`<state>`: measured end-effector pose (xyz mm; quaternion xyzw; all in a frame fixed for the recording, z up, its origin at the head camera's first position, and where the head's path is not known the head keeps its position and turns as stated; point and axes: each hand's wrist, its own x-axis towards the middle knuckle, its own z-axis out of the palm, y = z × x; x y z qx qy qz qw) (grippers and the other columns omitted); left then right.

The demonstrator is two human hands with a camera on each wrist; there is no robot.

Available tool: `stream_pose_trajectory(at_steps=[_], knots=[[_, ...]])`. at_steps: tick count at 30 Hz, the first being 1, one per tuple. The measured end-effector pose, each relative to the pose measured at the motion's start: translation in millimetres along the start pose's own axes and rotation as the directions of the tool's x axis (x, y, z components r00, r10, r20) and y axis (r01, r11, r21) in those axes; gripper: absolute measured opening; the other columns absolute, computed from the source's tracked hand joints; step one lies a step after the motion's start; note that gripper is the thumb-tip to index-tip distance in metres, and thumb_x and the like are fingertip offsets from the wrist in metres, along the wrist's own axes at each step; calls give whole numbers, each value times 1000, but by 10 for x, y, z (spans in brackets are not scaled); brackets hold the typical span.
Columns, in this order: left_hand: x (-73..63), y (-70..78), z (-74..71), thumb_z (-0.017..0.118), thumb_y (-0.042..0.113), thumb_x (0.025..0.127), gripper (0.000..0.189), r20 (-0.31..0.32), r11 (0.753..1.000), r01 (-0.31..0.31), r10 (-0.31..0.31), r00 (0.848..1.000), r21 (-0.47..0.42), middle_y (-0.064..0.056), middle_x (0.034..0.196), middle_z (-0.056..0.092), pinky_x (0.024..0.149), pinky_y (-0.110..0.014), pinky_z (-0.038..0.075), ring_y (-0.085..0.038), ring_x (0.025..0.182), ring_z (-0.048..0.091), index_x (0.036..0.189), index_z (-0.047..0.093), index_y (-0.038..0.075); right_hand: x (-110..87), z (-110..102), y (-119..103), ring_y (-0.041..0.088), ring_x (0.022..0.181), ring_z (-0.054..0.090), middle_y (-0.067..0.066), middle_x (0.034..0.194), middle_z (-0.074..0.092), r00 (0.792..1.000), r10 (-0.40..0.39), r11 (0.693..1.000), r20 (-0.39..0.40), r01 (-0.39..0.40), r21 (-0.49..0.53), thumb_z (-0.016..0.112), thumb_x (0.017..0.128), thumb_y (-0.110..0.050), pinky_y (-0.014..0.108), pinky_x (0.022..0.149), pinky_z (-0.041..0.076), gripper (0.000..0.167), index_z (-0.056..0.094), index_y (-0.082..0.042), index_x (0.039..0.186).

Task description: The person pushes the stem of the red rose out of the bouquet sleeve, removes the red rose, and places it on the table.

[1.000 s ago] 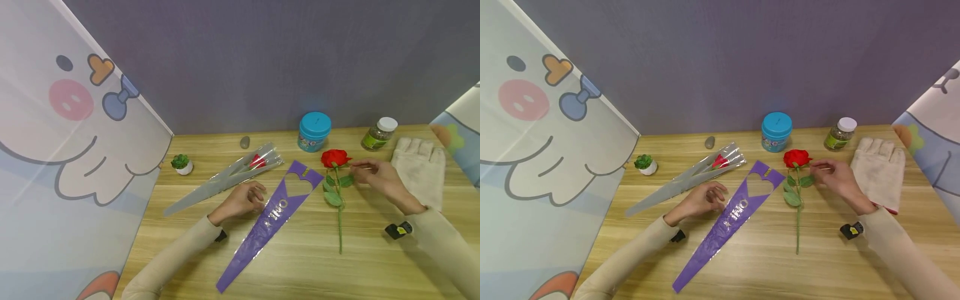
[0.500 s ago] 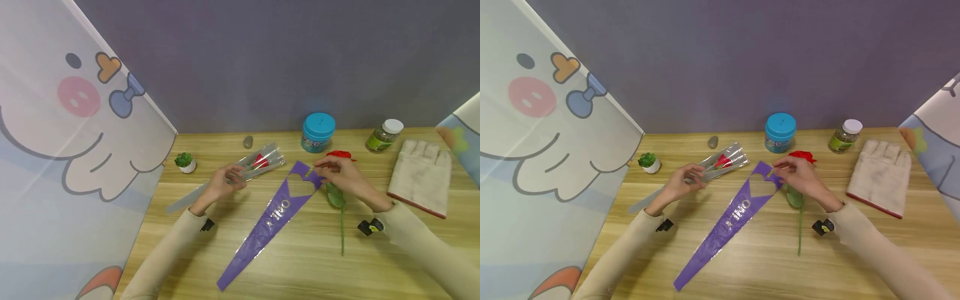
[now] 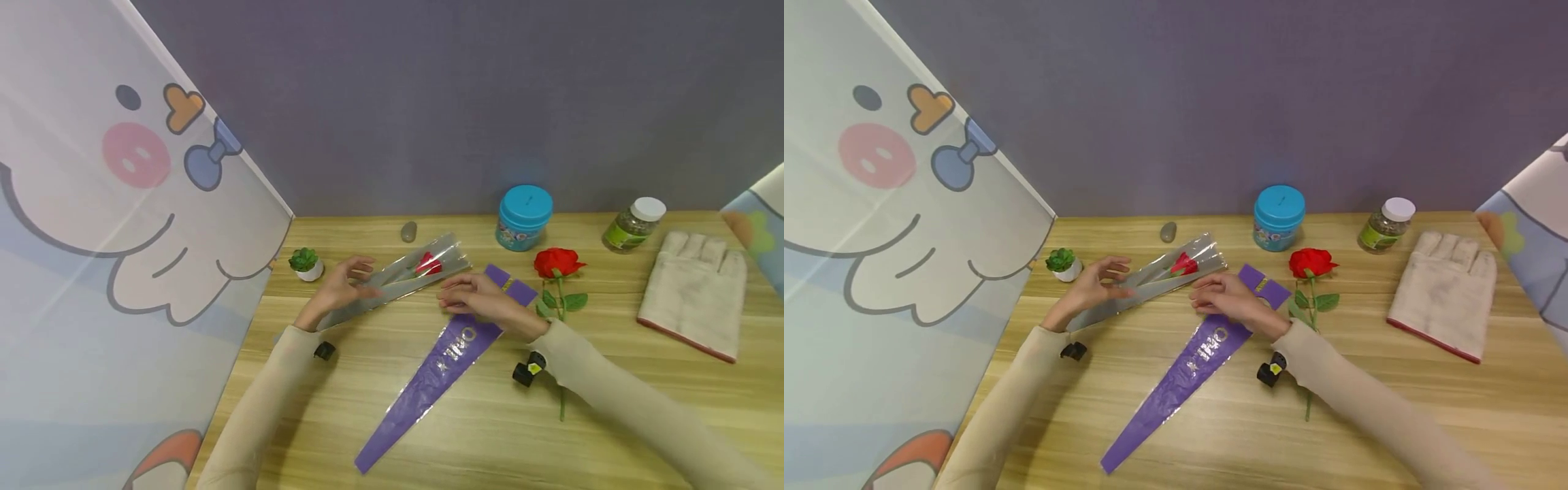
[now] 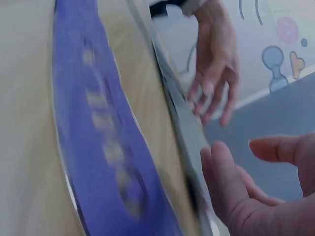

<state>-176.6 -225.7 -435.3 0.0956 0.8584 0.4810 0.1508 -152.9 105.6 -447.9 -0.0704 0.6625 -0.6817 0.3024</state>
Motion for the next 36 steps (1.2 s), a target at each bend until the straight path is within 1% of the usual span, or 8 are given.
stream_pose_trajectory(at_steps=[6, 11, 17, 22, 27, 30, 33, 36], knots=[[79, -40, -70, 88, 12, 84, 82, 45, 999, 50, -51, 998, 14, -27, 149, 53, 118, -58, 44, -46, 138, 53, 153, 46, 2, 167, 248, 94, 22, 120, 71, 34, 148, 52, 994, 96, 983, 49, -102, 155, 50, 108, -6, 33, 106, 55, 46, 39, 14, 149], [118, -48, -74, 88, 17, 84, 83, 70, 991, 113, -118, 991, 74, -24, 150, 53, 116, -55, 47, -45, 140, 52, 155, 45, 6, 258, 361, 139, 37, 136, 60, 37, 154, 44, 988, 145, 939, 61, -156, 306, 40, 111, -5, 35, 109, 52, 46, 34, 16, 152], [138, -50, -53, 90, 24, 83, 85, 76, 976, 166, -178, 981, 144, -19, 144, 59, 110, -51, 52, -40, 136, 55, 155, 47, 12, 311, 413, 150, 32, 128, 67, 32, 145, 56, 985, 171, 917, 29, -170, 360, 40, 111, -8, 36, 108, 54, 44, 38, 15, 149], [123, -66, -33, 90, 21, 83, 81, 76, 971, 146, -163, 984, 192, -19, 137, 62, 102, -46, 55, -36, 126, 60, 152, 51, 11, 353, 405, 166, 30, 123, 70, 22, 127, 71, 986, 168, 911, 21, -164, 379, 43, 111, -9, 35, 106, 56, 41, 44, 15, 145], [102, -81, -7, 89, 14, 83, 71, 85, 976, 115, -133, 987, 185, -19, 131, 64, 92, -38, 56, -32, 115, 62, 147, 57, 10, 362, 404, 172, 26, 117, 73, 14, 117, 75, 987, 157, 904, 23, -153, 399, 42, 111, -9, 34, 104, 57, 40, 45, 15, 143], [87, -71, 9, 88, 13, 83, 67, 96, 979, 96, -114, 989, 181, -18, 129, 63, 87, -33, 55, -29, 111, 62, 144, 60, 11, 350, 408, 166, 28, 121, 71, 22, 126, 72, 988, 155, 904, 12, -146, 401, 41, 112, -10, 35, 105, 56, 38, 45, 13, 142], [67, -42, 24, 88, 13, 84, 65, 99, 980, 65, -85, 991, 186, -18, 128, 63, 84, -31, 54, -27, 108, 61, 143, 61, 12, 332, 411, 159, 34, 128, 67, 32, 141, 60, 990, 143, 912, -9, -128, 389, 41, 112, -10, 35, 106, 55, 35, 45, 11, 140], [53, -10, 41, 86, 13, 85, 63, 98, 979, 19, -39, 994, 205, -18, 126, 64, 82, -31, 53, -26, 104, 62, 143, 61, 13, 309, 407, 144, 35, 130, 65, 35, 150, 51, 993, 117, 925, -33, -97, 366, 40, 111, -7, 34, 105, 56, 32, 44, 9, 139]])
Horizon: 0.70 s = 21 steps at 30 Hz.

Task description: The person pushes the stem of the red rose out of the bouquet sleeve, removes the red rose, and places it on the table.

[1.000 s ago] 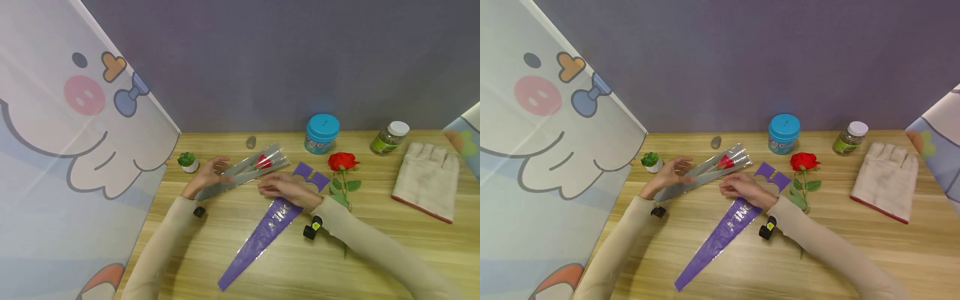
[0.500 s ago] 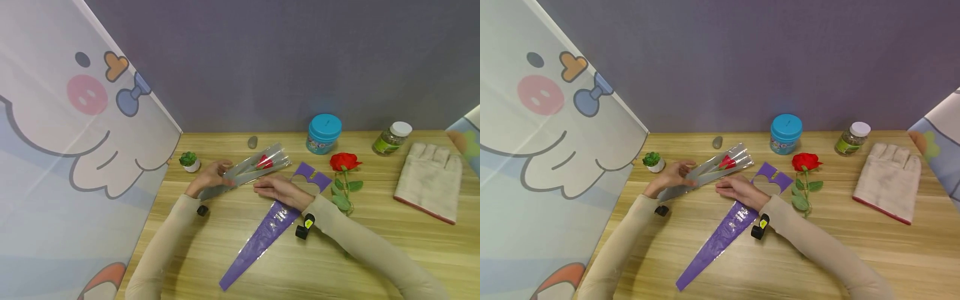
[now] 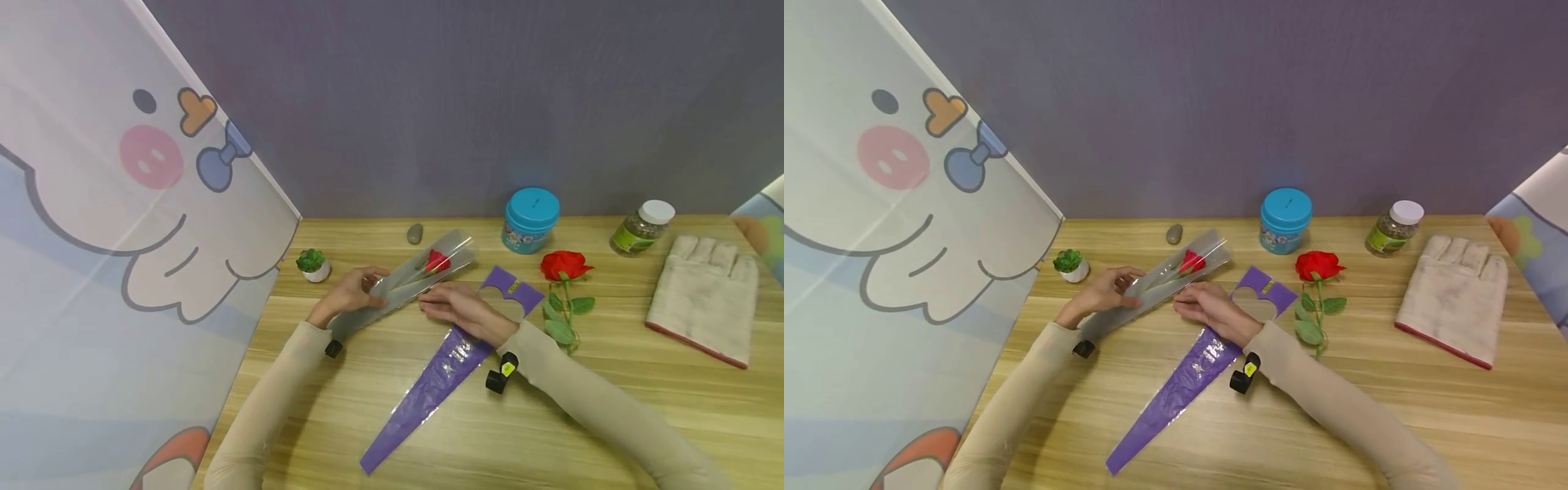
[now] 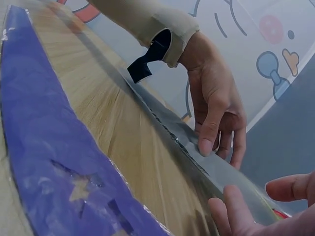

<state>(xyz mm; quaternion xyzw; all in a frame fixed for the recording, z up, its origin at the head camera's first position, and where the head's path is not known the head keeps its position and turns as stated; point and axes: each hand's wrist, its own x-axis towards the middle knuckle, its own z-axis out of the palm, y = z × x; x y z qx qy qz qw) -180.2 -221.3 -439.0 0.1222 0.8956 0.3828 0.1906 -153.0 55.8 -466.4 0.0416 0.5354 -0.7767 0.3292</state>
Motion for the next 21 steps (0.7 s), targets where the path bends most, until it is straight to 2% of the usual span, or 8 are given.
stream_pose_trajectory(at_steps=[3, 6, 8, 14, 17, 21], knots=[[-1, 37, 24, 86, 14, 86, 62, -8, 998, -55, 55, 998, 30, -17, 122, 66, 83, -33, 55, -25, 100, 65, 143, 61, 13, -42, -12, -20, 30, 123, 69, 33, 144, 57, 999, -36, 999, -16, 35, -17, 42, 110, -4, 31, 103, 57, 29, 45, 8, 136], [-9, 80, 60, 85, 15, 87, 60, -15, 995, -94, 95, 995, 39, -16, 119, 68, 86, -36, 57, -25, 98, 67, 143, 62, 14, -105, -36, -42, 21, 111, 74, 21, 124, 72, 997, -72, 997, -13, 72, 13, 45, 108, 0, 31, 102, 57, 21, 50, 6, 127], [-22, 119, 88, 85, 17, 88, 59, -20, 994, -105, 106, 994, 42, -15, 120, 68, 89, -39, 58, -26, 99, 68, 143, 62, 16, -150, -61, -58, 16, 107, 75, 14, 118, 75, 996, -89, 996, -10, 89, 10, 47, 108, -1, 31, 103, 57, 20, 49, 5, 127], [-61, 307, 156, 84, 19, 89, 59, -18, 992, -125, 126, 992, 21, -17, 126, 67, 90, -39, 57, -26, 103, 68, 144, 60, 17, -279, -154, -104, 13, 108, 74, 15, 126, 70, 991, -133, 988, -3, 133, -74, 50, 109, -6, 34, 107, 54, 41, 35, 9, 144], [-78, 415, 202, 84, 18, 89, 60, -8, 989, -144, 144, 990, -16, -16, 125, 67, 89, -37, 58, -26, 102, 70, 144, 60, 15, -342, -192, -129, 11, 104, 75, 8, 117, 73, 987, -161, 983, -18, 159, -90, 52, 108, -6, 35, 105, 56, 46, 34, 8, 147], [-85, 538, 293, 84, 16, 89, 60, 3, 978, -196, 196, 981, -66, -16, 119, 68, 88, -34, 59, -22, 99, 71, 144, 59, 12, -427, -254, -155, 11, 99, 75, -1, 107, 74, 979, -201, 972, -38, 195, -133, 56, 107, -6, 37, 103, 58, 48, 35, 7, 148]])
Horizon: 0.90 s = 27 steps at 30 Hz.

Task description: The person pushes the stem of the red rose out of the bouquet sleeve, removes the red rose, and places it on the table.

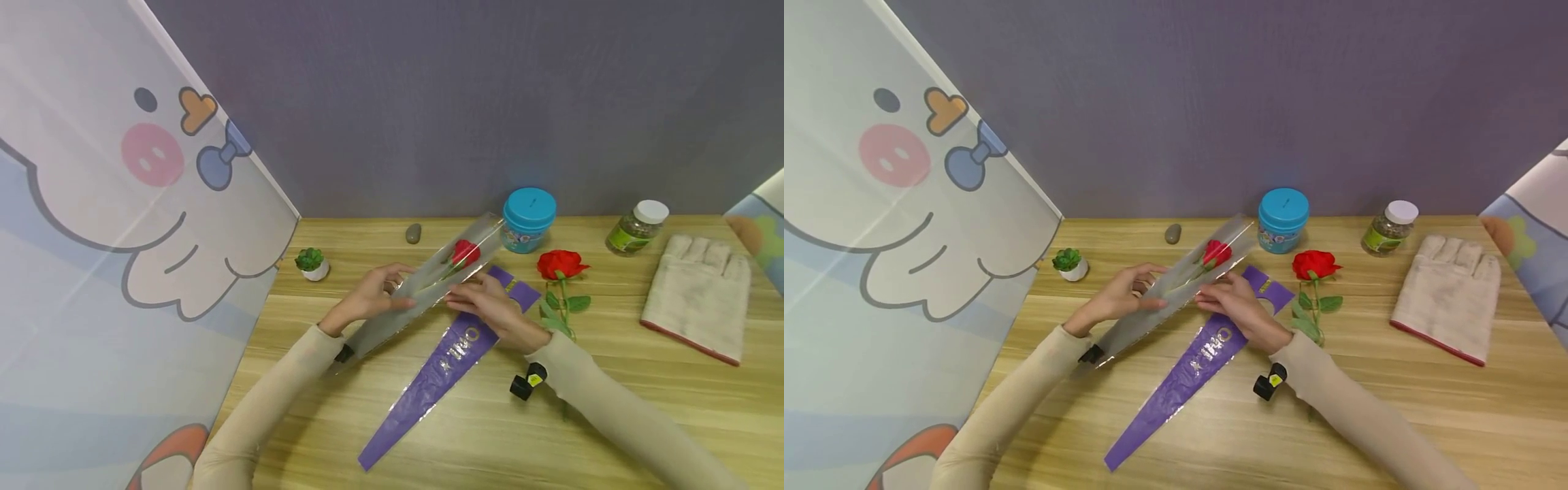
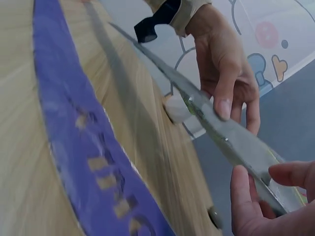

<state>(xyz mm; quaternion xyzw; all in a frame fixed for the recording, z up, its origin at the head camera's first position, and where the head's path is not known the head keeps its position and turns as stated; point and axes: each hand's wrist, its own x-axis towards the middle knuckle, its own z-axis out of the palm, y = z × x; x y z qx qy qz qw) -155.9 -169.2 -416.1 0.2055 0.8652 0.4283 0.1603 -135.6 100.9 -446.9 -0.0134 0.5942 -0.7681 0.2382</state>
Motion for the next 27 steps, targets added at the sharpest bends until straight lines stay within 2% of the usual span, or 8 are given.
stream_pose_trajectory(at_steps=[4, 10, 14, 22, 27], knots=[[23, 107, 117, 84, 14, 89, 60, 7, 998, -32, 33, 999, -54, -16, 113, 71, 89, -31, 60, -19, 95, 71, 143, 59, 10, -79, -73, -19, 9, 98, 76, -3, 109, 75, 999, -43, 998, -30, 41, -50, 61, 105, -10, 34, 98, 60, 53, 36, 5, 150], [39, 219, 252, 83, 7, 89, 59, -8, 989, -29, 28, 1000, -143, -17, 110, 75, 84, -27, 60, -14, 89, 71, 142, 59, 9, -220, -148, -71, 5, 98, 76, -8, 110, 75, 992, -94, 992, -84, 87, -86, 66, 103, -15, 31, 95, 61, 59, 37, 4, 151], [52, 273, 343, 78, 2, 91, 59, 11, 973, -41, 44, 999, -228, -22, 108, 76, 79, -26, 61, -11, 83, 72, 145, 55, 7, -305, -201, -103, 2, 100, 75, -13, 109, 75, 986, -137, 986, -101, 126, -109, 64, 104, -15, 28, 94, 61, 59, 36, 3, 153], [89, 378, 521, 72, -1, 94, 59, 35, 935, -47, 63, 997, -351, -25, 109, 75, 71, -23, 58, -9, 78, 71, 148, 51, 10, -402, -296, -142, 0, 106, 73, -19, 113, 74, 972, -190, 977, -135, 173, -127, 66, 104, -18, 23, 90, 61, 59, 39, -2, 154], [127, 423, 620, 71, -2, 95, 59, 35, 910, -62, 83, 996, -411, -26, 110, 75, 70, -24, 58, -9, 78, 72, 149, 50, 11, -425, -328, -145, -1, 104, 73, -19, 109, 77, 962, -219, 974, -163, 205, -97, 67, 102, -12, 21, 88, 61, 56, 43, -4, 152]])
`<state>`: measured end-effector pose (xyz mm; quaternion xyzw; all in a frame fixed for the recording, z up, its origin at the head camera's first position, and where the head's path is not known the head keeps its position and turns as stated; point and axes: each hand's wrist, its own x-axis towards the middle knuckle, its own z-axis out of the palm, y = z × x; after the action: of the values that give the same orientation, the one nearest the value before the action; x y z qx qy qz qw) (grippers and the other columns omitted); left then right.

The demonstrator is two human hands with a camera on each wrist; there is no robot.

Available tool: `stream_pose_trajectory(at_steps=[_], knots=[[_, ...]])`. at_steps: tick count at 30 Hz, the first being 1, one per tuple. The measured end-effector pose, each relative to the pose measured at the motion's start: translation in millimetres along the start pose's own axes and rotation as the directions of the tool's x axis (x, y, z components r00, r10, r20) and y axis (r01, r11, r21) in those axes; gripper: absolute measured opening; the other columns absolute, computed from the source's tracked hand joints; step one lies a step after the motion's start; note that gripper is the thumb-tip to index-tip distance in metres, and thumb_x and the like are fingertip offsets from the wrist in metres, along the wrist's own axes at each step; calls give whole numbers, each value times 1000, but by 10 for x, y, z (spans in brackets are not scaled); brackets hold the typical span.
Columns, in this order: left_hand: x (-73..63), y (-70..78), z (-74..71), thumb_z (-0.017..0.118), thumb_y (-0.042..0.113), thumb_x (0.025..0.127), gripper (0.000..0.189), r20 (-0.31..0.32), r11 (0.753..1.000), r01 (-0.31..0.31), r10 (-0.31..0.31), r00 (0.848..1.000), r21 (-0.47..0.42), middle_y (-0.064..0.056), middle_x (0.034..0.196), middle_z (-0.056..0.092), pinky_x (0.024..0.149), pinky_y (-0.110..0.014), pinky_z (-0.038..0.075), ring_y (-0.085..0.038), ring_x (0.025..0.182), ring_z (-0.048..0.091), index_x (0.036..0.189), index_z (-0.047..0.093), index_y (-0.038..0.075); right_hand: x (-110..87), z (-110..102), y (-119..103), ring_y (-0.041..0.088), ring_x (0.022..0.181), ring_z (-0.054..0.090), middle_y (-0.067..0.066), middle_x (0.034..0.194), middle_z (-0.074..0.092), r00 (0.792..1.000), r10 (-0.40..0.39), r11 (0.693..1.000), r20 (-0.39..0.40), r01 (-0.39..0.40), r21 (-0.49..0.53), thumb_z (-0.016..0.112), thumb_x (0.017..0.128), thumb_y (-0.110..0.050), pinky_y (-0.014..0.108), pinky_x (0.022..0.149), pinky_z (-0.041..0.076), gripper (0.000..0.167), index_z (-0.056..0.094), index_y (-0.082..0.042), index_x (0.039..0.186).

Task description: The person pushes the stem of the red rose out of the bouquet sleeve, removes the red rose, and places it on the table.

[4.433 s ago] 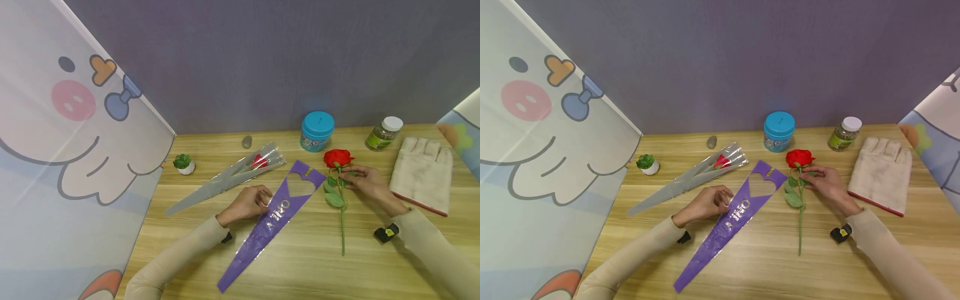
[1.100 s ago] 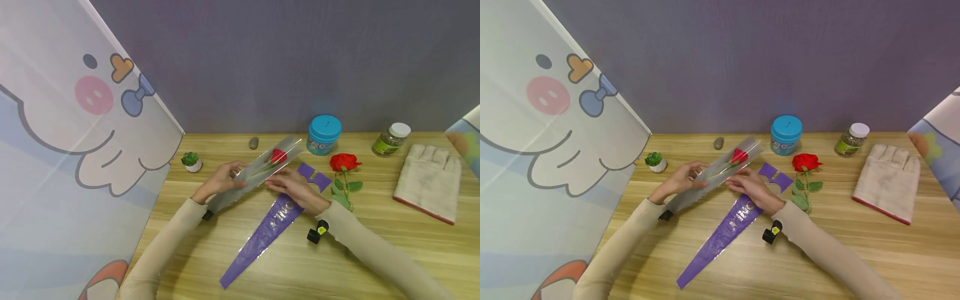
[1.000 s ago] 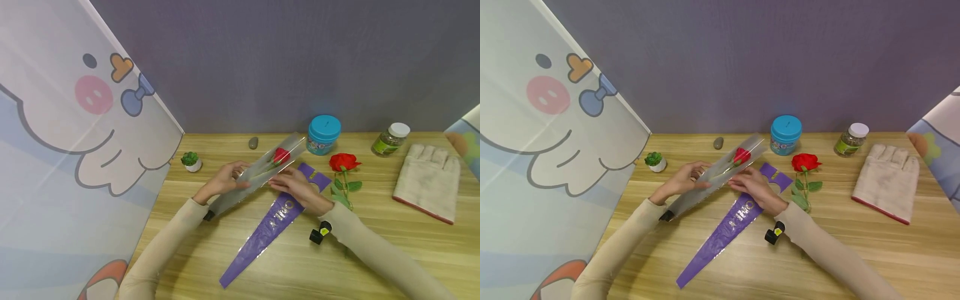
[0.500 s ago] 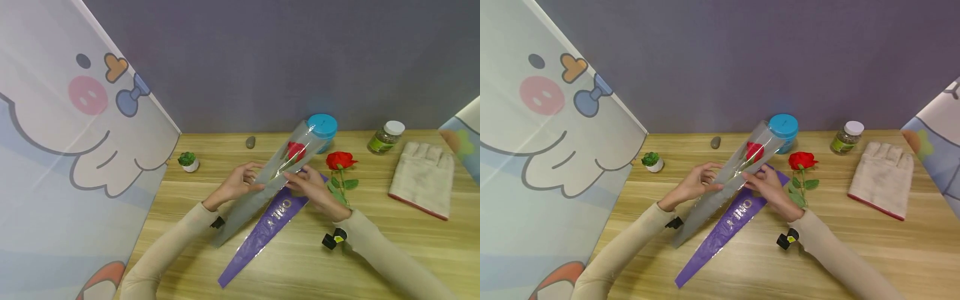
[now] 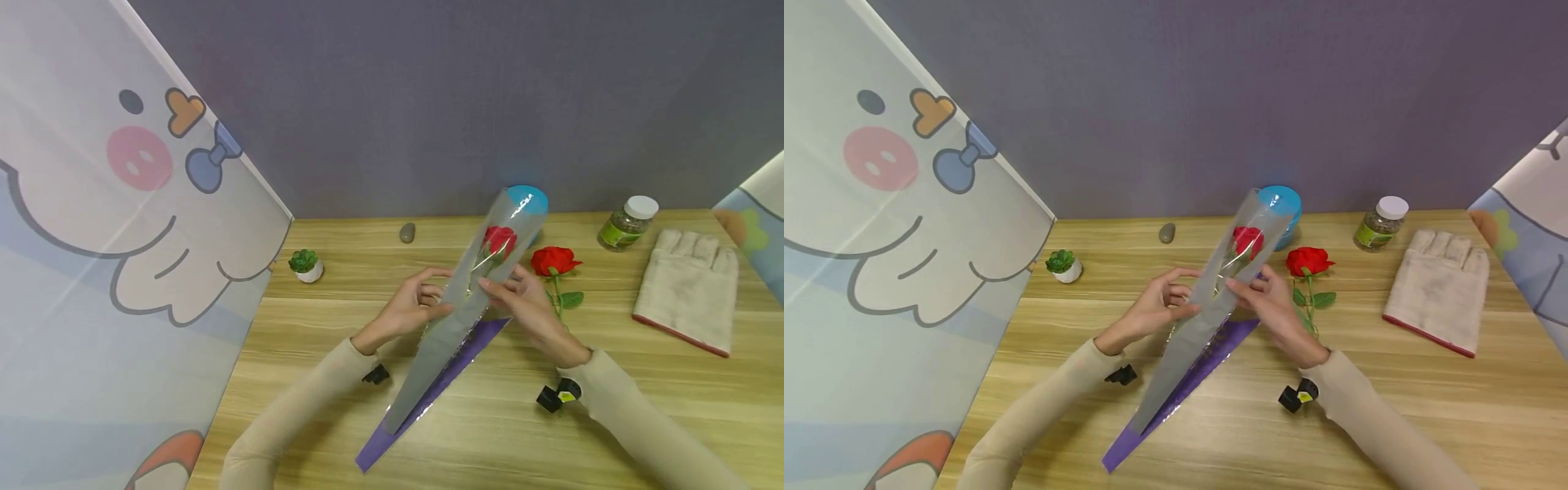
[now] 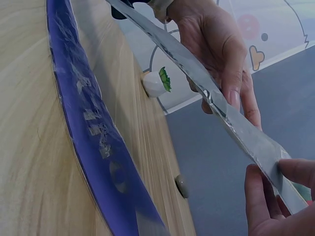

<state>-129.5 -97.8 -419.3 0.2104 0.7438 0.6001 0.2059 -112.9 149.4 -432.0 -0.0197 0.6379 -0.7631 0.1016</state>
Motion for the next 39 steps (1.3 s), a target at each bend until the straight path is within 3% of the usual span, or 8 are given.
stream_pose_trajectory(at_steps=[9, 20, 27, 31, 35, 39], knots=[[76, -24, 117, 69, -4, 95, 59, -10, 998, -26, 26, 1000, -51, -28, 108, 74, 70, -24, 58, -11, 79, 72, 149, 50, 13, 5, -38, -21, 0, 98, 74, -19, 104, 78, 997, 10, 999, -77, -7, 32, 71, 99, -9, 22, 83, 62, 61, 41, -2, 152], [75, -65, 181, 71, -2, 94, 61, -31, 996, -37, 35, 999, -75, -30, 109, 72, 71, -24, 58, -11, 78, 71, 149, 49, 12, -4, -60, -76, 0, 99, 74, -20, 107, 77, 997, 15, 1000, -80, -14, 12, 72, 99, -11, 22, 83, 62, 66, 38, -3, 154], [69, -87, 190, 74, -2, 92, 63, -39, 996, -36, 33, 999, -87, -26, 108, 71, 68, -22, 56, -12, 74, 69, 148, 50, 14, 24, -65, -47, 2, 97, 76, -17, 106, 79, 997, -26, 999, -71, 29, 37, 72, 98, -7, 23, 80, 63, 60, 43, -5, 151], [54, -93, 199, 76, -2, 90, 65, -42, 995, -27, 23, 999, -100, -16, 105, 71, 66, -22, 54, -10, 69, 65, 147, 51, 16, 27, -78, -47, 3, 96, 76, -15, 107, 79, 997, -46, 997, -61, 49, 58, 72, 98, -5, 23, 79, 63, 54, 48, -10, 146], [27, -95, 212, 78, -1, 88, 70, -31, 995, -3, 0, 1000, -98, -9, 105, 70, 68, -23, 57, -10, 72, 69, 149, 50, 17, 30, -98, -77, 3, 96, 76, -13, 107, 80, 996, -66, 993, -58, 71, 90, 70, 98, -4, 22, 79, 63, 46, 51, -16, 139], [-1, -89, 228, 80, 1, 88, 72, -18, 997, -1, 0, 1000, -83, -11, 110, 70, 70, -24, 59, -11, 75, 71, 151, 48, 17, 52, -119, -132, 3, 96, 77, -12, 107, 80, 994, -89, 991, -69, 95, 92, 71, 98, -4, 22, 79, 63, 42, 53, -16, 134]])
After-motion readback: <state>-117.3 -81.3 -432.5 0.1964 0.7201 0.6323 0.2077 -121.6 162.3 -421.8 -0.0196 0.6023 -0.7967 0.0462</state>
